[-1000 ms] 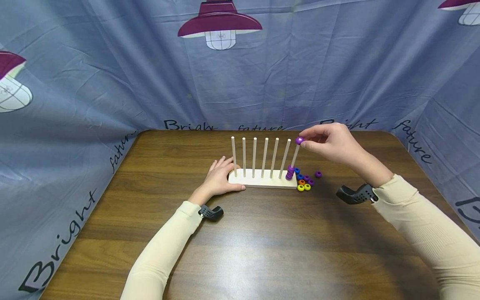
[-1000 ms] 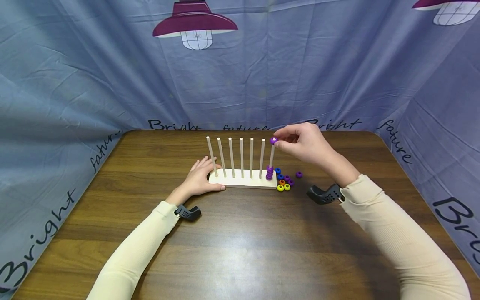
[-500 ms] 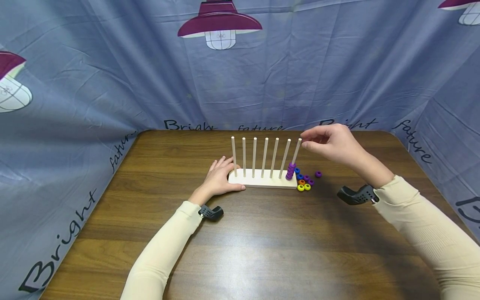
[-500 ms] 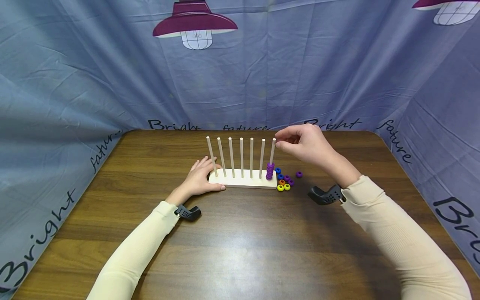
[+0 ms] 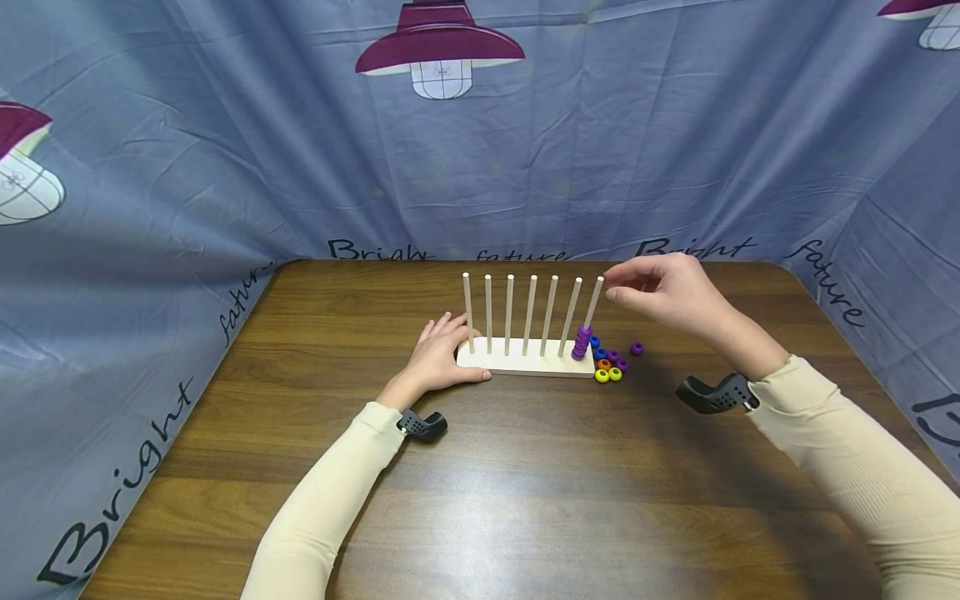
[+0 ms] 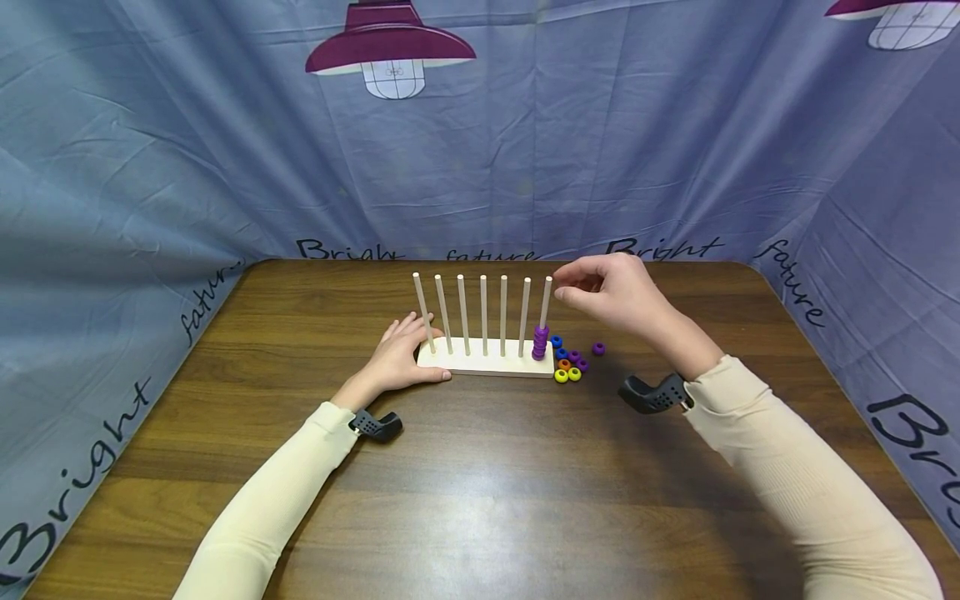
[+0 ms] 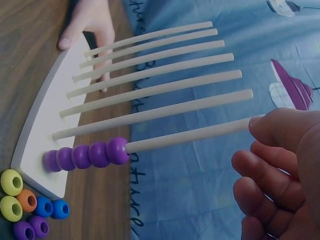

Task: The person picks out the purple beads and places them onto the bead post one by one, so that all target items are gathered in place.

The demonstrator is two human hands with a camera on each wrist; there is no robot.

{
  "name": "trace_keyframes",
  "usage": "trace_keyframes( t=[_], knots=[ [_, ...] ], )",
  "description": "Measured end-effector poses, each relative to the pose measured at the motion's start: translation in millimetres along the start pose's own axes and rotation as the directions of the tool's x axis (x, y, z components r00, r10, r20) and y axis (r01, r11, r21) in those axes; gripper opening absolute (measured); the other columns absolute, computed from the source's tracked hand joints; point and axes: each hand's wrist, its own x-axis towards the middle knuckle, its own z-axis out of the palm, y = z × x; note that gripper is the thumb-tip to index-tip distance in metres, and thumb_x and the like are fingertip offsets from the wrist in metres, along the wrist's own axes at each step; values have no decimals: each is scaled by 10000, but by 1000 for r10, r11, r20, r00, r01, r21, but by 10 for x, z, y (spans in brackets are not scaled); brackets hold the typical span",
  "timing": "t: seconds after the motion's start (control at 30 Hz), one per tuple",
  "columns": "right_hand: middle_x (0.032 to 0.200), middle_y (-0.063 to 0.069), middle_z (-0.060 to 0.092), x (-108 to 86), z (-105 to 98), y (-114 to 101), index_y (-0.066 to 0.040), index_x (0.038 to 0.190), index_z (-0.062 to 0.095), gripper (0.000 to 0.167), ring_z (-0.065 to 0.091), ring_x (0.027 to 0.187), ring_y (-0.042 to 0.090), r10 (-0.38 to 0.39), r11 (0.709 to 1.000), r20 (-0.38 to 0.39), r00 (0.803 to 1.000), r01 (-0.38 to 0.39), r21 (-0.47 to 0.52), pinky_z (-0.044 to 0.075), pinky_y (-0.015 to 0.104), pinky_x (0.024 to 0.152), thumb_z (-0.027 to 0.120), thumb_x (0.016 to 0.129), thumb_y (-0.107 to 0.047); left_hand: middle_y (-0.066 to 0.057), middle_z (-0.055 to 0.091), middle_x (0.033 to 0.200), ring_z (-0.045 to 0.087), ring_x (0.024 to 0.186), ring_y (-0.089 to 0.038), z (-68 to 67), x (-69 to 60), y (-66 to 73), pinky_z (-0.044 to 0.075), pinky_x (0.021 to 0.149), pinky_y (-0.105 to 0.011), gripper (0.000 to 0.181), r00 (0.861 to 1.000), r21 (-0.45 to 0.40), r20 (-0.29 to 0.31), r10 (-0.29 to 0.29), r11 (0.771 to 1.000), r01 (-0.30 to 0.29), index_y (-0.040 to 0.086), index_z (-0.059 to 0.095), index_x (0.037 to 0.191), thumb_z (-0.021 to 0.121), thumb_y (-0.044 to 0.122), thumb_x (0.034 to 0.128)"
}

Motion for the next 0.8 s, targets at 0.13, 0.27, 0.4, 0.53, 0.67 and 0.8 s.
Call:
trace_keyframes(
  t=[0.13,0.27,0.4,0.53,0.67,0.8],
  knots=[
    [925,95,782,-16,2,-2,-74,1061,789,188,617,685,-10,11,1000,-4,1000,-11,-11,486,146,615,751,899,-160,-102,363,1655,194,1583,-377,-4,0,6,88,1298,-577,704,1000,2,4,-3,1000,3,210,640,1331,811,576,754],
    [909,92,783,-25,5,15,-70,1068,789,197,608,668,1,-1,999,-4,1000,1,-32,482,154,600,747,897,-158,-119,368,1650,200,1579,-391,-20,-4,23,85,1297,-580,692,1000,-5,2,-4,1000,4,201,649,1314,822,557,747],
    [913,89,789,-25,13,44,-75,1069,791,197,611,662,-6,2,999,2,1000,-2,-39,487,156,596,751,890,-146,-134,371,1647,204,1576,-402,-35,-11,38,81,1296,-583,683,1000,-11,1,-5,1000,5,194,654,1301,830,543,741],
    [921,84,791,-29,13,80,-92,1071,792,196,616,659,10,10,999,1,1000,-10,-52,488,168,592,752,889,-153,-132,369,1648,203,1577,-397,-39,-13,41,82,1298,-578,682,1000,-9,4,-10,1000,10,196,652,1302,827,547,745],
    [925,91,789,-51,4,158,-89,1071,789,199,597,660,11,11,997,-5,1000,-11,-75,472,172,591,740,897,-172,-132,371,1646,205,1576,-401,-37,-14,44,88,1295,-584,691,1000,-7,3,-7,1000,7,189,649,1307,821,556,746],
    [937,109,789,-89,-3,260,-78,1063,786,196,580,671,-20,11,996,-17,1000,-13,-88,460,155,599,732,901,-174,-127,369,1648,200,1577,-400,-35,-13,46,83,1296,-583,704,1000,-8,7,-5,1000,5,181,645,1316,820,559,748]
  ],
)
